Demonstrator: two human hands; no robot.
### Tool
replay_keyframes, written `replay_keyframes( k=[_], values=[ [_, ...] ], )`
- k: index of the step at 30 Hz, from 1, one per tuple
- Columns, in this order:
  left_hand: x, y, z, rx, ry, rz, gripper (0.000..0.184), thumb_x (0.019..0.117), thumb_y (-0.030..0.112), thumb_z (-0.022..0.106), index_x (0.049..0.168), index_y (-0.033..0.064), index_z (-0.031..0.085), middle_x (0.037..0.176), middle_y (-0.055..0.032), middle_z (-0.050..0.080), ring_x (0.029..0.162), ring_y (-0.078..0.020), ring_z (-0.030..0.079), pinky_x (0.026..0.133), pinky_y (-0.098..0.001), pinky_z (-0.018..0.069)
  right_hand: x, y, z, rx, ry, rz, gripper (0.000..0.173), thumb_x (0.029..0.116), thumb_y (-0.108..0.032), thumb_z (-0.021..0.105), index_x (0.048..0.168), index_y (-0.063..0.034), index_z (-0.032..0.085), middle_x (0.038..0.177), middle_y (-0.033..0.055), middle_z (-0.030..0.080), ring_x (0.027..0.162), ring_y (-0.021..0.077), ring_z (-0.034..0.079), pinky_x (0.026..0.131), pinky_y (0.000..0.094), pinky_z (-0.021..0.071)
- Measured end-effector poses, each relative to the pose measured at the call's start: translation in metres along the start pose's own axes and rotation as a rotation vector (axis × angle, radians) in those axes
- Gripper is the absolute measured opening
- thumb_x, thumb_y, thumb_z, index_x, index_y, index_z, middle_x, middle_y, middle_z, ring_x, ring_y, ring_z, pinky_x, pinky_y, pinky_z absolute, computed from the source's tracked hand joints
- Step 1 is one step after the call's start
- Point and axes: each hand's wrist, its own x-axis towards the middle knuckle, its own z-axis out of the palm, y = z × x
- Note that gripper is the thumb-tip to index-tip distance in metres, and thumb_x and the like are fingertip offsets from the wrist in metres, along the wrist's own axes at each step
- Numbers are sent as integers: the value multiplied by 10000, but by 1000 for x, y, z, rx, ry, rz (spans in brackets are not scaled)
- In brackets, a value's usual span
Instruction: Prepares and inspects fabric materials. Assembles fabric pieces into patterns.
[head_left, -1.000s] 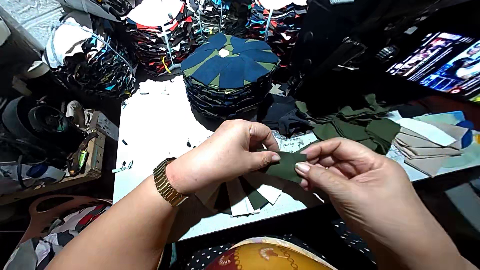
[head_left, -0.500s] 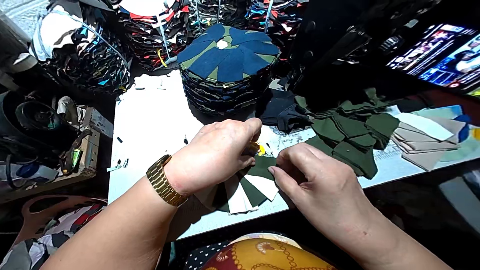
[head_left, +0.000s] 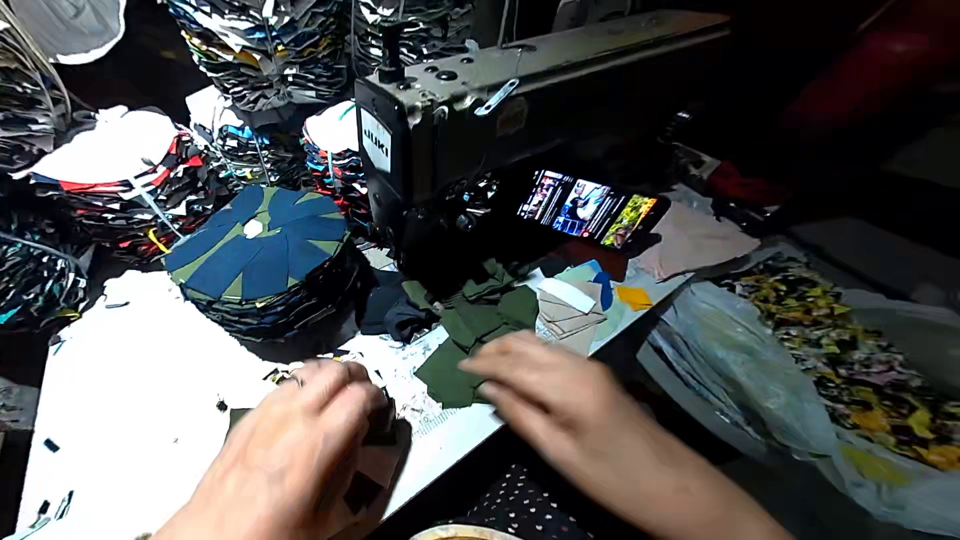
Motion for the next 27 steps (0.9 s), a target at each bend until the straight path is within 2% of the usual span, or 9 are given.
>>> replay_keyframes(
  k=[2,5,8,11,18,21,24,25,27],
  values=[
    [-7,16,-4,-65,-110,65,273,1067,196,504,1285,127,652,1403,-115,620,1367,-300,540,1104,-513,463,-7,30,-34,-141,124,97,227,985,-147,574,1081,-93,773,1046,32,711,971,127,683,832,324,599],
    [-27,18,1,-81,-271,44,441,1112,328,398,1496,141,506,1607,-124,428,1528,-329,319,1219,-576,263,-17,74,-62,-242,210,220,233,947,-138,582,1068,-52,762,1041,79,703,938,169,686,811,370,598],
    [-48,6,14,-28,-320,-49,607,1078,540,364,1546,163,456,1636,-127,380,1544,-333,279,1223,-596,218,-25,104,-65,-243,136,249,253,929,-147,607,1110,-45,751,1117,96,691,1014,204,680,865,405,594],
    [-58,4,23,-18,-324,-96,698,1051,640,284,1554,180,433,1632,-159,373,1543,-358,269,1210,-618,203,-25,116,-56,-259,65,237,264,904,-134,632,1115,-36,756,1120,107,686,1034,257,670,873,472,577],
    [-58,16,28,-41,-324,-173,747,1014,713,240,1564,246,431,1648,-168,338,1551,-390,226,1202,-662,165,-21,126,-46,-265,111,222,203,946,-127,587,933,-44,771,1024,87,691,957,234,676,825,429,581],
    [-57,17,27,-50,-341,-191,719,1012,709,275,1563,275,434,1654,-151,334,1553,-384,228,1203,-663,168,-19,129,-50,-188,157,282,216,961,-173,553,947,-69,741,1003,50,691,917,154,677,788,369,589],
    [-53,19,19,-77,-365,-217,723,1007,723,274,1560,289,445,1661,-142,324,1557,-386,215,1204,-686,136,-14,122,-57,-161,251,363,255,1011,-173,523,1056,4,701,988,138,682,855,204,662,754,418,564],
    [-50,21,14,-80,-357,-223,726,1003,729,284,1562,294,442,1665,-144,314,1558,-397,203,1193,-709,115,-11,116,-59,-153,285,374,269,1026,-178,518,1088,24,686,984,155,676,829,194,649,738,398,556],
    [-43,23,6,-76,-255,-238,731,997,739,277,1560,302,439,1668,-113,320,1563,-367,205,1196,-709,95,-3,98,-63,-98,310,352,272,1037,-202,514,1119,7,669,988,93,666,806,80,634,724,268,558]
  ],
)
